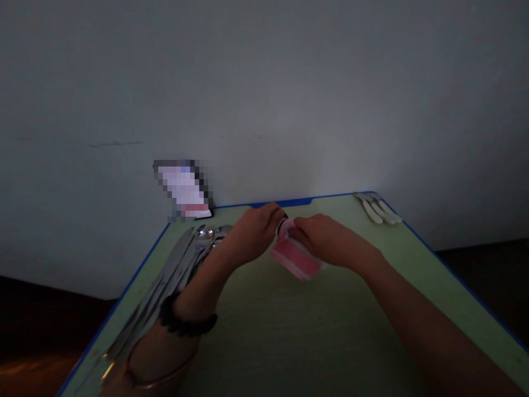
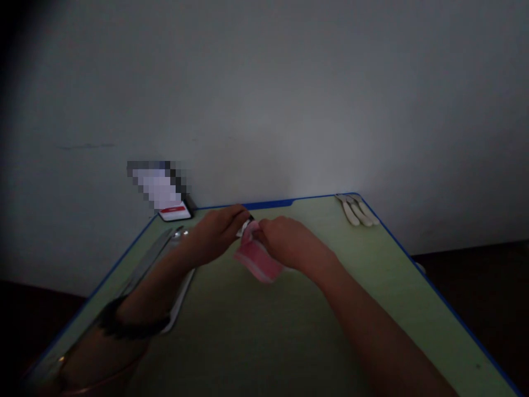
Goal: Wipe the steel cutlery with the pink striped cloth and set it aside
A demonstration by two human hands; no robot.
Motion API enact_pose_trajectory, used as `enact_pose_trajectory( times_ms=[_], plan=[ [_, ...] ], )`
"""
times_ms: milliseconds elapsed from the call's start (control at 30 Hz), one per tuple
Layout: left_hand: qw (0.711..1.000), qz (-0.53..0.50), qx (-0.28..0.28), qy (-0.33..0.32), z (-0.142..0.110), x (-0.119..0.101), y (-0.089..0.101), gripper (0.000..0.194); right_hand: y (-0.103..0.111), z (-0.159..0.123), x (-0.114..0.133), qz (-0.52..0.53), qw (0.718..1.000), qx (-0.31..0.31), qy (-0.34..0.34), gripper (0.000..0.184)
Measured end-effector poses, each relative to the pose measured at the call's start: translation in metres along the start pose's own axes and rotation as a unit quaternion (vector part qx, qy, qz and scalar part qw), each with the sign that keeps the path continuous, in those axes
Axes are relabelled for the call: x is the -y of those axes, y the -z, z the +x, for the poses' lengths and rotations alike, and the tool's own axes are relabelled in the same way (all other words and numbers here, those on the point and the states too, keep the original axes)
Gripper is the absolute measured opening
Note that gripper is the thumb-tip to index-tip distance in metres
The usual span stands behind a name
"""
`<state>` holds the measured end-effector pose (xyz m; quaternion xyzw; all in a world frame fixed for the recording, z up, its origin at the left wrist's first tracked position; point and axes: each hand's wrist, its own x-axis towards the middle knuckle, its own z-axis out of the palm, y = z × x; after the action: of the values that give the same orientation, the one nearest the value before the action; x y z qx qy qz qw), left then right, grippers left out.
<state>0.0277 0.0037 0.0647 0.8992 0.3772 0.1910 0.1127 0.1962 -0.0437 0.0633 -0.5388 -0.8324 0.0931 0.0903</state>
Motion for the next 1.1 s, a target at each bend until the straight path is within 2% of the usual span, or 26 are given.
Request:
enact_pose_trajectory(
  times_ms=[167, 300, 400, 467, 533, 600, 667, 767, 867, 1000, 1067, 1100],
  plan=[
    [1.000, -0.006, 0.014, 0.024, 0.000, 0.009, 0.004, 0.027, -0.007, 0.004, -0.001, -0.035, 0.999, -0.011, 0.006, 0.039],
    [0.994, -0.078, 0.009, 0.071, -0.001, 0.014, 0.012, 0.026, 0.000, 0.002, -0.018, 0.017, 0.999, -0.019, 0.028, 0.035],
    [0.981, -0.145, -0.028, 0.125, -0.001, 0.022, 0.016, 0.027, 0.007, -0.002, -0.033, 0.065, 0.996, -0.008, 0.059, 0.030],
    [0.961, -0.215, -0.060, 0.164, -0.002, 0.027, 0.016, 0.028, 0.012, -0.004, -0.041, 0.098, 0.993, 0.001, 0.071, 0.029],
    [0.925, -0.314, -0.090, 0.195, -0.002, 0.028, 0.015, 0.029, 0.013, -0.005, -0.043, 0.135, 0.988, 0.002, 0.077, 0.031],
    [0.880, -0.417, -0.105, 0.202, -0.002, 0.024, 0.012, 0.029, 0.011, -0.003, -0.039, 0.172, 0.982, -0.011, 0.081, 0.034],
    [0.849, -0.486, -0.092, 0.184, 0.000, 0.017, 0.007, 0.029, 0.007, 0.000, -0.032, 0.205, 0.975, -0.027, 0.083, 0.036],
    [0.855, -0.484, -0.090, 0.161, 0.003, 0.009, -0.001, 0.028, 0.000, 0.005, -0.022, 0.241, 0.966, -0.042, 0.089, 0.037],
    [0.862, -0.454, -0.161, 0.157, 0.005, 0.012, -0.002, 0.029, -0.003, 0.007, -0.023, 0.258, 0.961, -0.047, 0.088, 0.037],
    [0.831, -0.449, -0.286, 0.162, 0.004, 0.026, 0.014, 0.026, -0.005, 0.006, -0.037, 0.247, 0.966, -0.036, 0.069, 0.037],
    [0.813, -0.465, -0.309, 0.164, 0.001, 0.029, 0.024, 0.025, -0.011, 0.007, -0.044, 0.291, 0.955, -0.045, 0.033, 0.037],
    [0.812, -0.472, -0.303, 0.162, -0.001, 0.029, 0.027, 0.024, -0.015, 0.009, -0.046, 0.345, 0.936, -0.061, 0.009, 0.037]
  ],
)
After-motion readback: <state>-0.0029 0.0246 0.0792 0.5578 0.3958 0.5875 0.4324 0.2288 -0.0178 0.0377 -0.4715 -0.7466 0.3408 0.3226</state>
